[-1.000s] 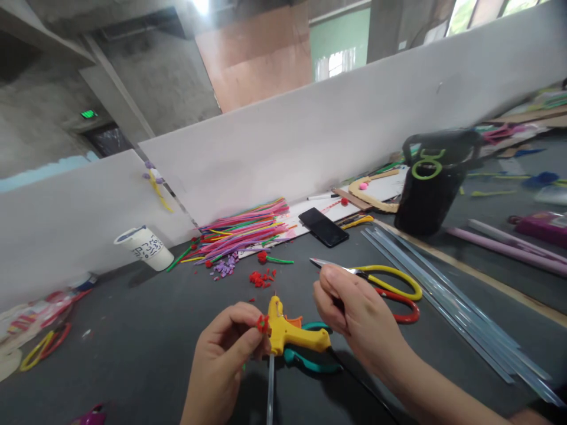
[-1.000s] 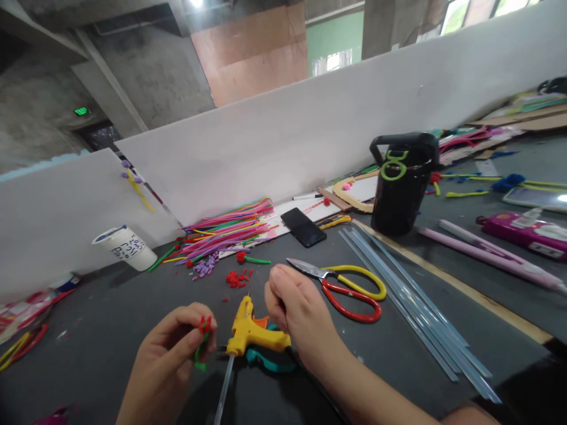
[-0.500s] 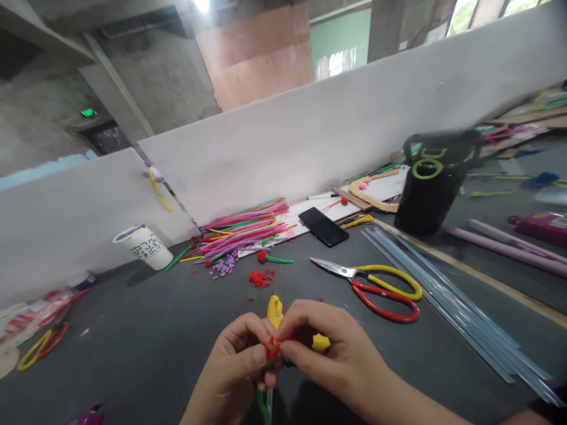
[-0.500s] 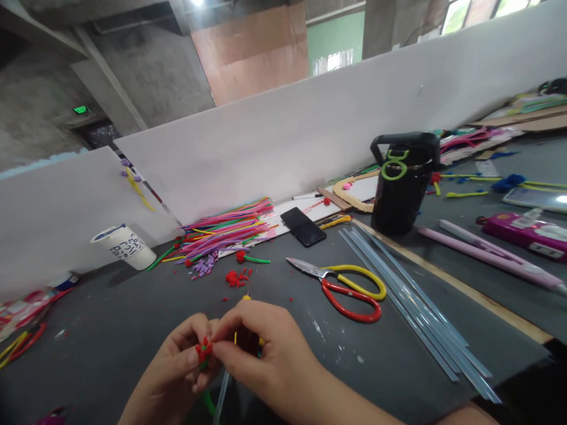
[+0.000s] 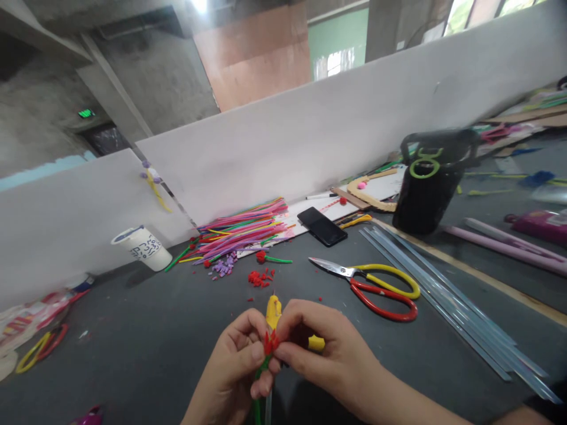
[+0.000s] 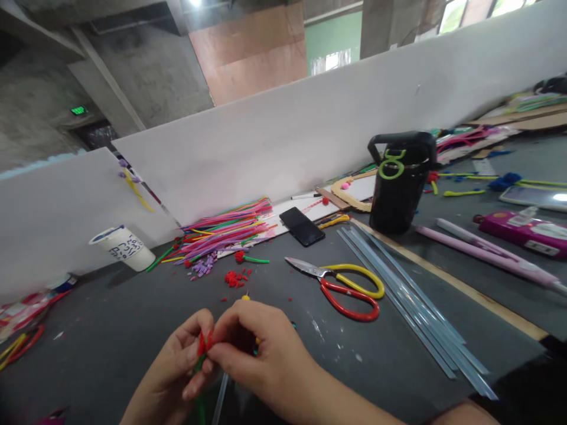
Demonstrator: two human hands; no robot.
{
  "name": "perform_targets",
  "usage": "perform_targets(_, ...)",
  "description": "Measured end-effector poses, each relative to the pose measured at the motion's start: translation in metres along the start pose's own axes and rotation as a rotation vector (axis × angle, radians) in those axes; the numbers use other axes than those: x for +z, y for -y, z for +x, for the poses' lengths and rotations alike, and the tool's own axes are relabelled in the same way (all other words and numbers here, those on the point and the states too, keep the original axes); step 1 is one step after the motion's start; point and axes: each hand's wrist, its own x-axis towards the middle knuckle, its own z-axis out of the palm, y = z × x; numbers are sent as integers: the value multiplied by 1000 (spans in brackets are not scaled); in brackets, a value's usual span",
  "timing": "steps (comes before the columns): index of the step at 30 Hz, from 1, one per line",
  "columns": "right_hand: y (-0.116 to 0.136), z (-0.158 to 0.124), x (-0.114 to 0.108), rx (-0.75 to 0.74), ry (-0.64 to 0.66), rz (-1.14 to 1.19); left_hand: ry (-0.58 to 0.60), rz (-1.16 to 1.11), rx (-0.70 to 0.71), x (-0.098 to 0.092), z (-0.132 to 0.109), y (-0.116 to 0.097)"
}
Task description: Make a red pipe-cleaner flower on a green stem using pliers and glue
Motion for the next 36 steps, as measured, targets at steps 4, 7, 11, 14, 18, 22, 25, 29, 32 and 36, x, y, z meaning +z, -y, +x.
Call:
perform_targets(4,-5,6,-9,49,-54,-237,-112,38,48,-1,1,-9)
perform_targets(7,-14,12,-20,93,7,-638,-172,50,84,-3,3,-18)
perform_targets(11,-27,10,-25,119,167,-907,-258,62,154,-11,8,-23)
perform_targets(14,-31,5,-18,137,251,-1036,-276,71,202,-17,14,-22)
perform_targets(18,-31,2,-5,141,274,-1156,-281,84,241,-22,22,-19)
perform_targets(22,-34,4,7,132,275,-1198,-269,83,253,-26,29,-16)
perform_targets(25,-39,6,13,132,265,-1195,-265,73,258,-30,33,-13)
perform_targets(29,-42,8,12,127,200,-1139,-286,63,265,-37,38,-10)
perform_targets(32,-41,10,5,135,94,-1063,-309,69,257,-44,41,-8)
perform_targets(36,-33,16,-9,120,-35,-924,-357,79,263,-48,42,-9)
